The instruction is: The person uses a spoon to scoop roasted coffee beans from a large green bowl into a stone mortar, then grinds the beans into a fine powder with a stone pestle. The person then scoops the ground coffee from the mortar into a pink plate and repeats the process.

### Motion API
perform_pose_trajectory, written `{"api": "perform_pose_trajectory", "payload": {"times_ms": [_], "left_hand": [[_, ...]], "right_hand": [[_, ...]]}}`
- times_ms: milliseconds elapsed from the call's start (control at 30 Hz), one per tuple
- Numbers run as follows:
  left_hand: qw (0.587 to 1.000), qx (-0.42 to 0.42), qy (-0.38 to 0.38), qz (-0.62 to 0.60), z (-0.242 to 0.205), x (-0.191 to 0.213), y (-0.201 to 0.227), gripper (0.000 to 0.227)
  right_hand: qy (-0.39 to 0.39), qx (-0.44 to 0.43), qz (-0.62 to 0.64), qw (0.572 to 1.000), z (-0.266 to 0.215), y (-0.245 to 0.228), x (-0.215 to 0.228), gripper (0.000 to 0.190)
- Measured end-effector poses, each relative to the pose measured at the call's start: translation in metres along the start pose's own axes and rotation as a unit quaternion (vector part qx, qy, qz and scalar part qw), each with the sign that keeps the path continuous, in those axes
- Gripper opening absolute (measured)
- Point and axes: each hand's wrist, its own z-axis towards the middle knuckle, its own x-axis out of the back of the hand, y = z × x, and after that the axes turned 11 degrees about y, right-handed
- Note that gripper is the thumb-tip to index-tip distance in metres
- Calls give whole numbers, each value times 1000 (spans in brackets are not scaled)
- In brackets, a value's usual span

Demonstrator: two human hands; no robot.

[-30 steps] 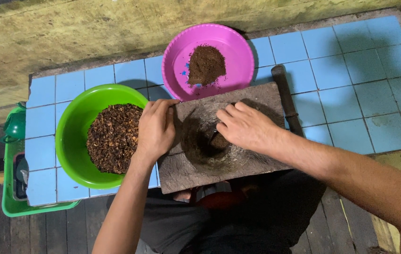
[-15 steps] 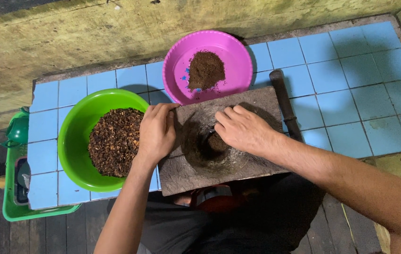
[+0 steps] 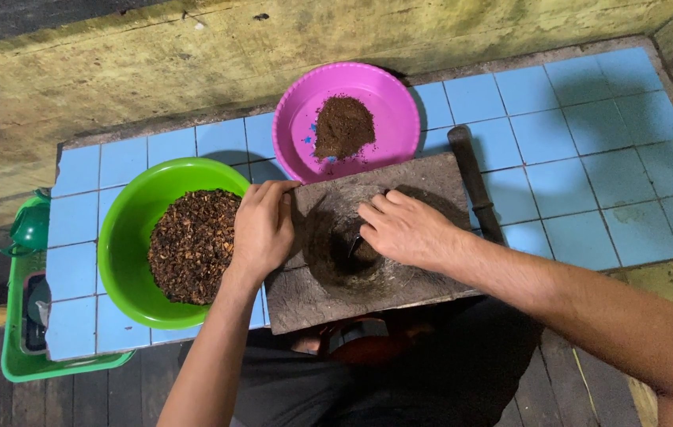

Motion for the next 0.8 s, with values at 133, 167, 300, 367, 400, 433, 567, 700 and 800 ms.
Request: {"api": "perform_pose_trajectory", "payload": {"times_ms": [133, 167, 300, 367, 400, 433, 567, 700, 800], "left_hand": [[1000, 7, -5, 6, 0, 1, 1, 26], [1000, 3, -3, 4, 0, 1, 1, 25], [1000, 8, -5, -2, 0, 0, 0, 26], [1000, 7, -4, 0, 0, 2, 3, 26], [1000, 6, -3, 3, 1, 3, 4, 25], [1000, 6, -2, 3, 1, 3, 3, 25], [1000, 9, -6, 0, 1, 2, 3, 25], [1000, -2, 3, 5, 0, 2, 3, 23], [1000, -6, 6, 13, -2, -1, -1, 23]], "right_hand": [[-3, -20, -27, 999, 4, 6, 16, 12], [33, -30, -31, 998, 4, 7, 14, 9], [77, -42, -28, 996, 8, 5, -6, 6], [53, -51, -15, 997, 6, 5, 1, 8], [29, -59, -1, 998, 5, 5, 4, 10], [28, -58, -2, 998, 3, 4, 3, 10], [28, -43, -4, 999, -4, 3, 5, 7], [13, -64, -2, 998, 2, 3, 13, 12], [39, -54, -22, 998, -9, -7, -19, 1]]}}
